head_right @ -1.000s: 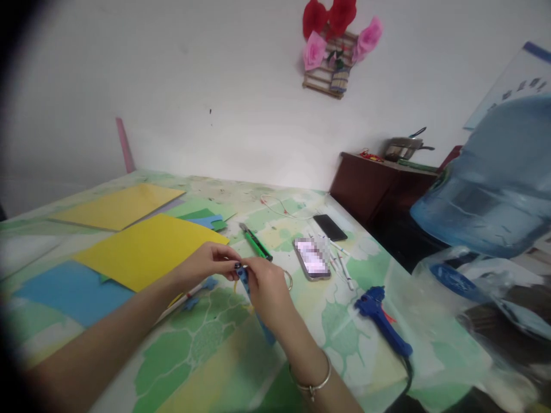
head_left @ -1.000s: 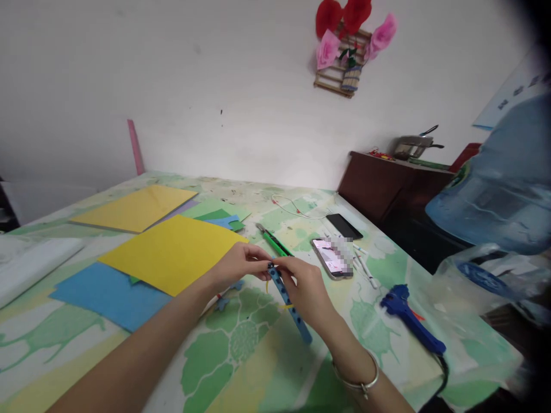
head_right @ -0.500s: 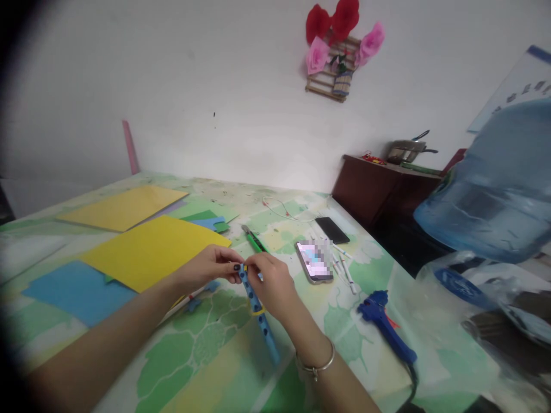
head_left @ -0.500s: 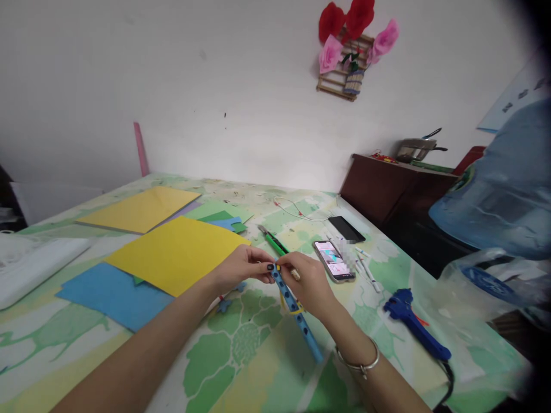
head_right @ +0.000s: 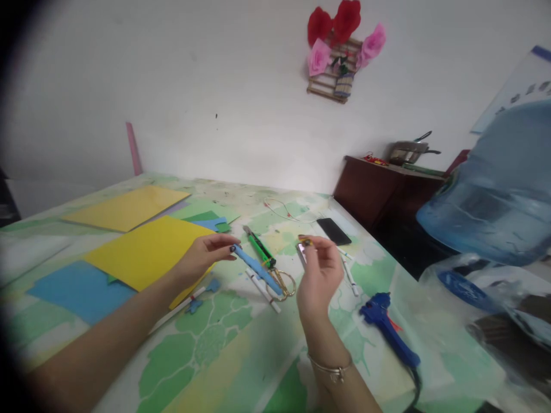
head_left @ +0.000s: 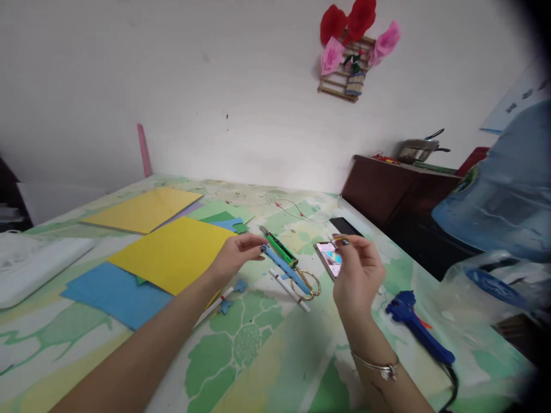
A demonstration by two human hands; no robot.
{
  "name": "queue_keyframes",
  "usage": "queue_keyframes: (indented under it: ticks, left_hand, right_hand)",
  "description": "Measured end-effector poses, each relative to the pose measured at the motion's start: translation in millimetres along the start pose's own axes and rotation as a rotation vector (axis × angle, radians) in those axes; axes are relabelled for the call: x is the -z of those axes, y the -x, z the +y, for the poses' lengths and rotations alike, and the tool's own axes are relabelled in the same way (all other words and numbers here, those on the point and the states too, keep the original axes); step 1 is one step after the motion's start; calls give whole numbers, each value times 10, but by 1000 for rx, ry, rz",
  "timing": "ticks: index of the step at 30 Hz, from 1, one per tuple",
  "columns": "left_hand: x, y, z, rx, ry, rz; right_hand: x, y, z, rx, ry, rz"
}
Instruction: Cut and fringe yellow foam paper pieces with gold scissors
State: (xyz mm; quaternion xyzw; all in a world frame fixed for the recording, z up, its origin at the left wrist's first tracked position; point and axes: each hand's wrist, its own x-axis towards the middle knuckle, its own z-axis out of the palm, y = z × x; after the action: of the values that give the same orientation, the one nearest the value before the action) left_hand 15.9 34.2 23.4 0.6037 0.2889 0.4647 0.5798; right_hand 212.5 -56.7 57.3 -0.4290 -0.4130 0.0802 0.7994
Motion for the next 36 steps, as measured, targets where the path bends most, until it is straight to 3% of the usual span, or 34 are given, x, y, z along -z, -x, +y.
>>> queue_keyframes:
  ticks: [5, 8, 11, 15, 19, 23, 32, 36]
  left_hand:
    - [-18, -23, 50, -95, 43, 123]
    - [-18, -31, 74, -169, 44, 175]
    - [-31, -22, 86, -199, 25, 197]
    - [-87, 29, 112, -189, -5, 132]
    - [-155, 99, 163, -150, -29, 31]
    - [-196, 135, 182, -138, -22, -35]
    - [-275, 184, 231, -106, 142, -94]
    - [-281, 205, 234, -144, 47, -102]
  right_hand:
    - [65, -75, -374, 134, -210, 214]
    - [82, -2, -595, 163, -271, 177]
    - [37, 190, -667, 25, -270, 0]
    - [-153, 471, -510, -422, -244, -380]
    - [-366, 571, -313, -702, -281, -434]
    - [-443, 542, -197, -706, -263, -402]
    - [-402, 539, -30, -608, -196, -340]
    - [-411, 541, -21, -576, -182, -311]
